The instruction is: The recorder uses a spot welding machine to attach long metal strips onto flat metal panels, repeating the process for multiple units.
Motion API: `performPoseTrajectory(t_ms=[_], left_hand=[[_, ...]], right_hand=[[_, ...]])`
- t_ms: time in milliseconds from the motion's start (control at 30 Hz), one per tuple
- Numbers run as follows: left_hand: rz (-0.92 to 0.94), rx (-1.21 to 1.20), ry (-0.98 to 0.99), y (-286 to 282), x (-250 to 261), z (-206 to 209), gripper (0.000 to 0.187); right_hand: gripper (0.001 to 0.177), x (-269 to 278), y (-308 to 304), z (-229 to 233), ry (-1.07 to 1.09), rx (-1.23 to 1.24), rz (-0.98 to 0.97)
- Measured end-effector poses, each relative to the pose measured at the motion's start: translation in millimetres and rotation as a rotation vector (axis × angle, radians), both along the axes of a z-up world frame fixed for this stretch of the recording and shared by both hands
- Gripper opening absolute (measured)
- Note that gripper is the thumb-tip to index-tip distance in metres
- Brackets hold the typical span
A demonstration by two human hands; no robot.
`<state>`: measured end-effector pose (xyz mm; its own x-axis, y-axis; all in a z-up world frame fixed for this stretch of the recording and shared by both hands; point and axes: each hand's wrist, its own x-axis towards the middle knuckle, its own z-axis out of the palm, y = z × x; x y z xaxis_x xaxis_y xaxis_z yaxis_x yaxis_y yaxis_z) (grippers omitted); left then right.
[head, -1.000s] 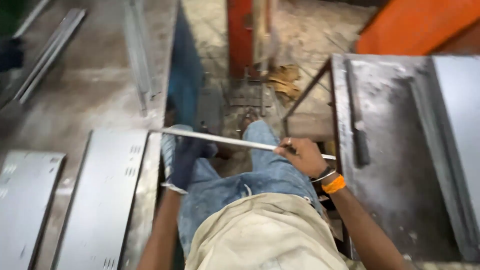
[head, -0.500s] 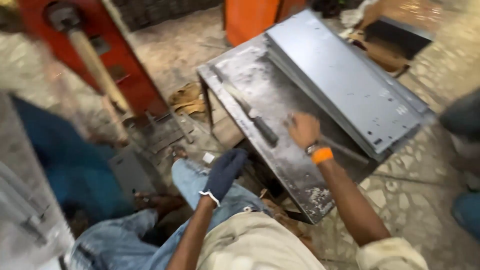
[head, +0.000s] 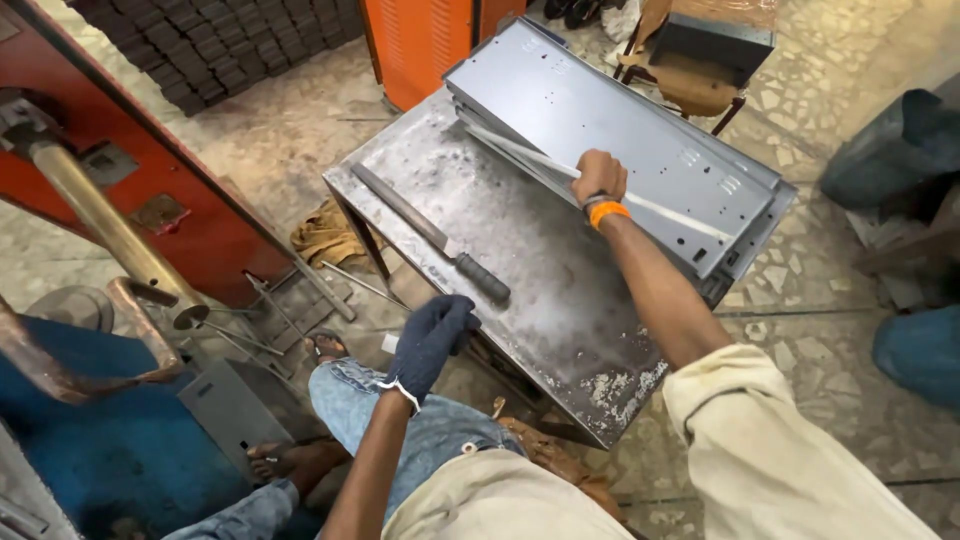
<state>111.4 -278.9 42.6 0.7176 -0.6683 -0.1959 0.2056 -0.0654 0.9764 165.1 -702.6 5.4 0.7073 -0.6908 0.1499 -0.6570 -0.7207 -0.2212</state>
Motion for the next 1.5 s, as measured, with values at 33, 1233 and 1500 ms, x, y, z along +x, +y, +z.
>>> performPoseTrajectory(t_ms=[33, 1233, 1500], left_hand=[[-0.013, -0.003, 0.005, -1, -1, 0, 0.047], [0.824, -0.448, -0.036, 189, -59, 125, 0.057], [0.960, -0.329, -0.039, 243, -86, 119, 0.057]], right_hand=[[0.035, 4, -4, 4, 0.024, 0.015, -0.008], [0.044, -31, 328, 130, -0.631, 1.362, 0.955], [0.034, -26, 370, 134, -0.498, 1.266, 1.017]])
